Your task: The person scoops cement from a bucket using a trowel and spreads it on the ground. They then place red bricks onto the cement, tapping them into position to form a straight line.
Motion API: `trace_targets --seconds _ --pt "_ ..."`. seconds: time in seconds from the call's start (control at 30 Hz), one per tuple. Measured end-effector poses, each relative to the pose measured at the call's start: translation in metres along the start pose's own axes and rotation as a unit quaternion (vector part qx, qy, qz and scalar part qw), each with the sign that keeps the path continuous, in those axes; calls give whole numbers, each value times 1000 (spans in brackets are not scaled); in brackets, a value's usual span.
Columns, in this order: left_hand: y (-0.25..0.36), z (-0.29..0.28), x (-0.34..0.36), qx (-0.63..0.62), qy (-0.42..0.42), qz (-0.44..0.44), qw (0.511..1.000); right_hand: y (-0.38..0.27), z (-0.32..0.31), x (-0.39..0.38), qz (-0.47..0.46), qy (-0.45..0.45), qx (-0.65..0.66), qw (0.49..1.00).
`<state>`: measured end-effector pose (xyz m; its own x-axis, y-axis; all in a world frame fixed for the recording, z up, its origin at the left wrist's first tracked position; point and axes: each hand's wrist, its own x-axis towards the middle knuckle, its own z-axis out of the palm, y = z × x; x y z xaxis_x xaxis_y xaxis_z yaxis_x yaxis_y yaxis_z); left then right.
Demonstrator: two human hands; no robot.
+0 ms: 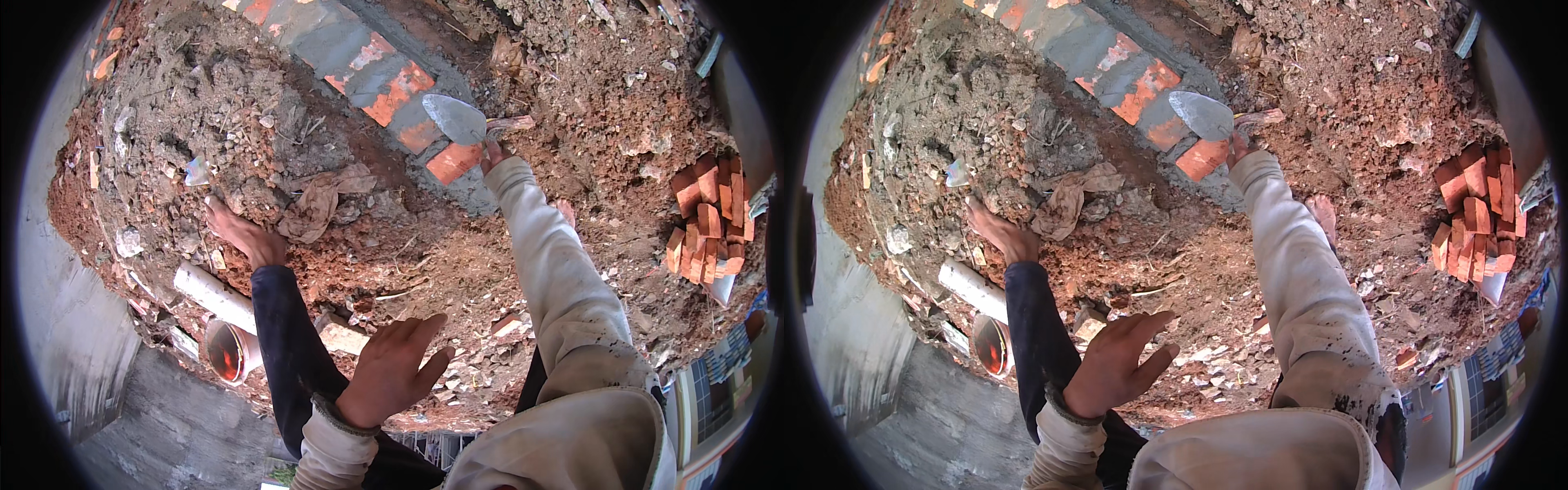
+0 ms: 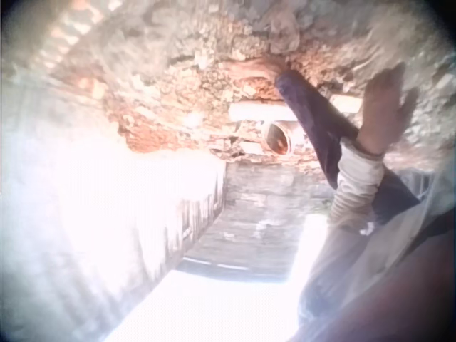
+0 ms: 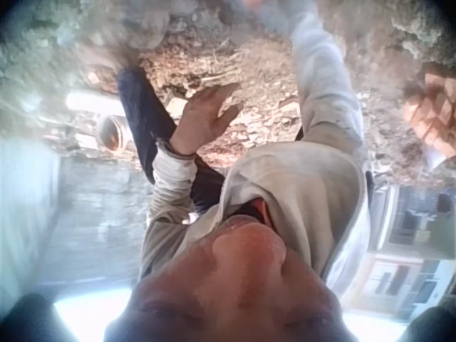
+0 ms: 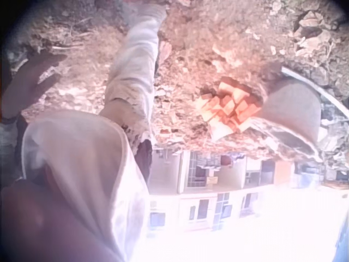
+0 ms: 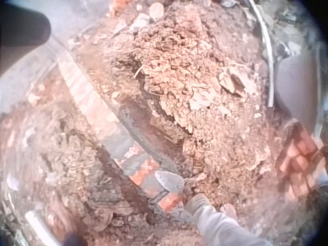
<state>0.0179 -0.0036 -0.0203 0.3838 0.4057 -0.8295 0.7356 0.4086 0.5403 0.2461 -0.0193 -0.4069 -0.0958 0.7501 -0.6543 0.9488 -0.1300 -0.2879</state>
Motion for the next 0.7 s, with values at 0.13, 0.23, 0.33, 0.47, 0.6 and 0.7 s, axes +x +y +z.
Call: trace_targets --seconds 0.13,0.23,0.33,0.47,0.6,0.7 --pt "1 -3 -1 3 17 0 1000 -1 15 -51 100 -67 83 989" --pt "0 -2 0 -6 14 -15 1000 -12 19 -69 54 7 104 993" --pt "-3 11 4 -25 28 1 999 -42 -2 -42 12 4 52 999" --pt "-9 24 19 -30 19 -17 999 -17 -32 -35 3 -2 70 998" --pt "-52 36 13 -36 40 -66 996 39 -77 -140 -83 49 186 978" --pt "-47 34 0 -132 139 -93 977 90 -191 -261 -81 110 253 958"
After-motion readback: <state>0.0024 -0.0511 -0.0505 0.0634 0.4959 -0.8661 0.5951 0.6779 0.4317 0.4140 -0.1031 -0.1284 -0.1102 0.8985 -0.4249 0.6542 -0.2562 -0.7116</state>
